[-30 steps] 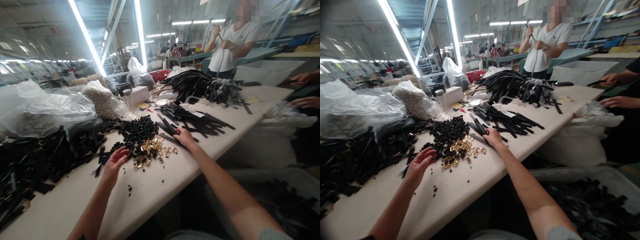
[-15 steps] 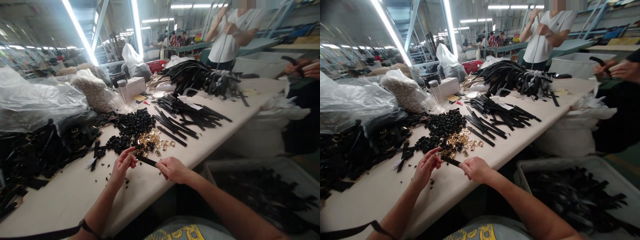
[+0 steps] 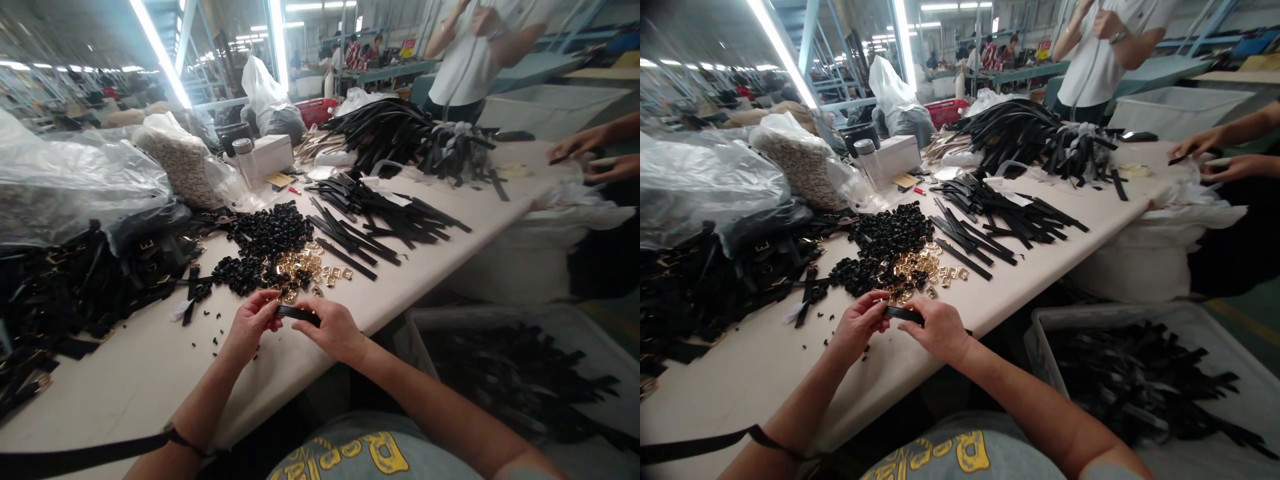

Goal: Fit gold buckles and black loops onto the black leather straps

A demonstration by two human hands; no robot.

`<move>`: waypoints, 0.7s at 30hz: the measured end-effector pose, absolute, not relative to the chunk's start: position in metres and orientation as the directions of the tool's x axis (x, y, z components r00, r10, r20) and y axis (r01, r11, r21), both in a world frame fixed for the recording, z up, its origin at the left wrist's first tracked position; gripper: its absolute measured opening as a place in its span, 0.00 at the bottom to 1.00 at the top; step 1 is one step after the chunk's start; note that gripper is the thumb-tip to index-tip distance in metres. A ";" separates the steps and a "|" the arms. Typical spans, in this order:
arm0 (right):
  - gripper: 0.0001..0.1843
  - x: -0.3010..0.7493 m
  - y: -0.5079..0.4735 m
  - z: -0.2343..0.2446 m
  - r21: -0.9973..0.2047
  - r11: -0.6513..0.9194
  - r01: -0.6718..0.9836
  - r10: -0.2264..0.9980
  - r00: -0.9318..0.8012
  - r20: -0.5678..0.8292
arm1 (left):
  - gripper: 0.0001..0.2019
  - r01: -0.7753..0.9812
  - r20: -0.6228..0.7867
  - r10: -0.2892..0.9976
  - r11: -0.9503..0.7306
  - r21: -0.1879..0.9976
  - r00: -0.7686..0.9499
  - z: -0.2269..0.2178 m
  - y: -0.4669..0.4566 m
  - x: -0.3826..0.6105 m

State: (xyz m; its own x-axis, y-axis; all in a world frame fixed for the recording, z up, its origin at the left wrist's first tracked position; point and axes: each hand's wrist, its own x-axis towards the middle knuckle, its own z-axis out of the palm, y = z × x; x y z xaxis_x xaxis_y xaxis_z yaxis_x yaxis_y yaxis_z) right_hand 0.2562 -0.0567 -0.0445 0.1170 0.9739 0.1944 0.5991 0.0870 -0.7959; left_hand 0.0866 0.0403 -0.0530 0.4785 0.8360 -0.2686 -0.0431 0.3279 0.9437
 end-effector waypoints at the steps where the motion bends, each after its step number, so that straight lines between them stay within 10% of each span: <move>1: 0.12 0.253 -0.055 -0.046 -0.799 0.114 0.591 0.964 0.128 0.233 | 0.21 -0.043 -0.278 0.831 0.340 0.940 0.482 -0.052 0.040 0.087; 13: 0.01 0.251 -0.052 -0.050 -0.802 0.123 0.585 0.950 0.165 0.266 | 0.25 -0.039 -0.271 0.815 0.337 0.941 0.511 -0.055 0.038 0.084; 21: 0.03 0.252 -0.049 -0.053 -0.791 0.116 0.600 0.963 0.127 0.238 | 0.07 0.165 0.246 0.701 -0.463 0.871 0.670 -0.049 0.033 0.082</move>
